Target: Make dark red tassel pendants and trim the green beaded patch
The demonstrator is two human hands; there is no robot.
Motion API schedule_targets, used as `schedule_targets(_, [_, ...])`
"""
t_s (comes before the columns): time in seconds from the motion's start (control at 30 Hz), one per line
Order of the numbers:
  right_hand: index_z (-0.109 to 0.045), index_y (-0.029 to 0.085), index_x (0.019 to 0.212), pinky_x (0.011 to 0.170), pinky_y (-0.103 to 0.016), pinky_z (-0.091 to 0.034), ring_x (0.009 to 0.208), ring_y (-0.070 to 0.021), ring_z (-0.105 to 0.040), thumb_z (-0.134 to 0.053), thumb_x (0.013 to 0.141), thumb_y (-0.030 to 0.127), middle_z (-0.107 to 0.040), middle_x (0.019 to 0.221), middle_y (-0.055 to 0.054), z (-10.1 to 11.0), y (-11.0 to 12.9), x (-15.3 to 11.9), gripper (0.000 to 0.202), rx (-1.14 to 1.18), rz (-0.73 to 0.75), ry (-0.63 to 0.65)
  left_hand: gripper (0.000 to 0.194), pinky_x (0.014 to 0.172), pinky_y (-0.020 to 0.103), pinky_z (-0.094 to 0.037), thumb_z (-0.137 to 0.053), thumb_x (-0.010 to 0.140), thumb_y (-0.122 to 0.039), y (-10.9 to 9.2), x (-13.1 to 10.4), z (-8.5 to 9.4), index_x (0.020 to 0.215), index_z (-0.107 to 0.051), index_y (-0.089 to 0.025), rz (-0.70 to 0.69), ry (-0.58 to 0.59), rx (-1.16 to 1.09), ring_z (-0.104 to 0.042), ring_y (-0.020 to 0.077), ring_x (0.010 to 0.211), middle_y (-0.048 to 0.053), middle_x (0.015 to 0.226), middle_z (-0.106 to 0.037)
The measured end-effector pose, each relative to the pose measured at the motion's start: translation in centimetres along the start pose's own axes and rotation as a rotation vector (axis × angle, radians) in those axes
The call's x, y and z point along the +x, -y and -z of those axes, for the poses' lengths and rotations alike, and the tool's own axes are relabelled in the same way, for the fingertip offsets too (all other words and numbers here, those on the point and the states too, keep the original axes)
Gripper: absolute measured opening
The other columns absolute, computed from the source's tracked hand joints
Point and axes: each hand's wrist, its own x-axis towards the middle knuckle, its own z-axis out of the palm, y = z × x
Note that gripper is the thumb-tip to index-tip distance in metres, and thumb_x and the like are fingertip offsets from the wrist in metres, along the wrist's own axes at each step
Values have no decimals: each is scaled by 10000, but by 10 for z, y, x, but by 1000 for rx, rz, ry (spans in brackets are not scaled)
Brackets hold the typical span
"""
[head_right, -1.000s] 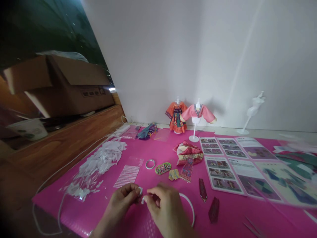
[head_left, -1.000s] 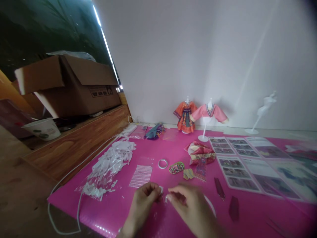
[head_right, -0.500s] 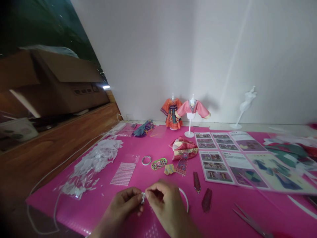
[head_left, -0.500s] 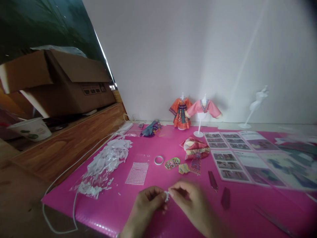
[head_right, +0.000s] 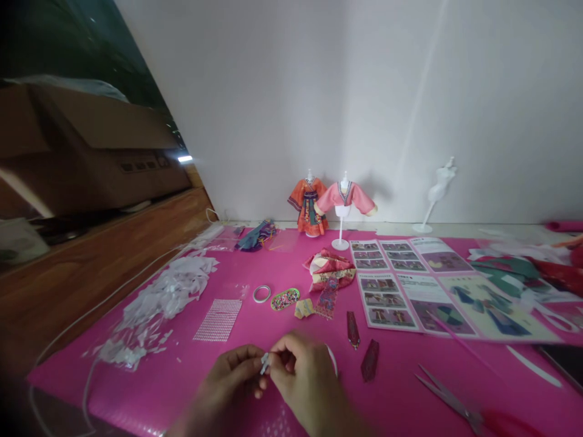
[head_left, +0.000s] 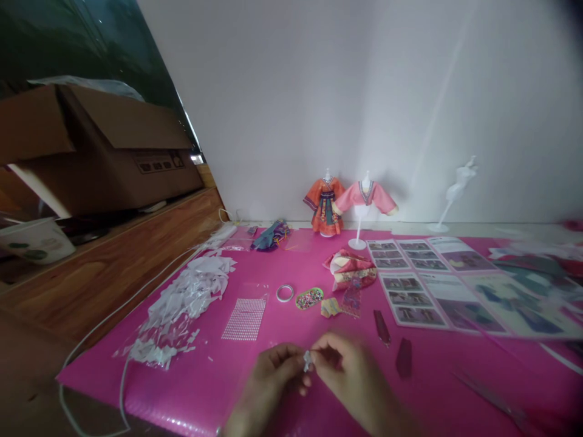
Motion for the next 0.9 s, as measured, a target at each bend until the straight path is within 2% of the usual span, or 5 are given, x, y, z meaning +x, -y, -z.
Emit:
schedule_targets(0.13, [-655, 200, 704, 545, -249, -437, 559, -161, -626, -537, 804, 204, -681, 608, -13, 3, -5, 0, 155, -3, 1, -1, 292, 565, 229, -408, -813, 644, -407, 2, 5, -4, 723, -723, -141, 6, 5, 8, -574, 104, 512, 6, 566, -688])
schedule_targets(0.43, [-639, 199, 676, 526, -223, -393, 522, -126, -587, -568, 769, 125, -644, 569, 16, 6, -13, -1, 138, -64, 19, -62, 346, 555, 246, -401, -794, 635, -470, 2, 14, -13, 688, -683, -147, -12, 11, 125, -547, 111, 497, 3, 550, -656])
schedule_targets(0.7, [-688, 200, 701, 530, -211, -435, 551, -134, -632, -539, 831, 225, -688, 603, 7, 14, -6, 0, 200, -30, -2, -24, 272, 547, 262, -403, -660, 649, -450, 2, 16, -17, 613, -613, -184, -70, -25, 311, -504, 113, 468, -11, 511, -608])
schedule_targets(0.8, [-708, 209, 707, 538, -220, -446, 558, -141, -630, -534, 877, 316, -686, 607, 7, 23, -4, 1, 266, -34, 5, -30, 289, 550, 276, -425, -615, 674, -480, -3, 17, -5, 632, -599, -194, -117, -82, 416, -525, 133, 487, -3, 529, -608])
schedule_targets(0.9, [-723, 220, 707, 566, -233, -465, 569, -151, -630, -556, 875, 372, -680, 610, 8, 39, -7, -3, 281, -54, 21, -37, 317, 585, 297, -455, -574, 705, -514, -18, 18, 33, 683, -610, -199, -216, -222, 572, -563, 165, 556, 0, 582, -605])
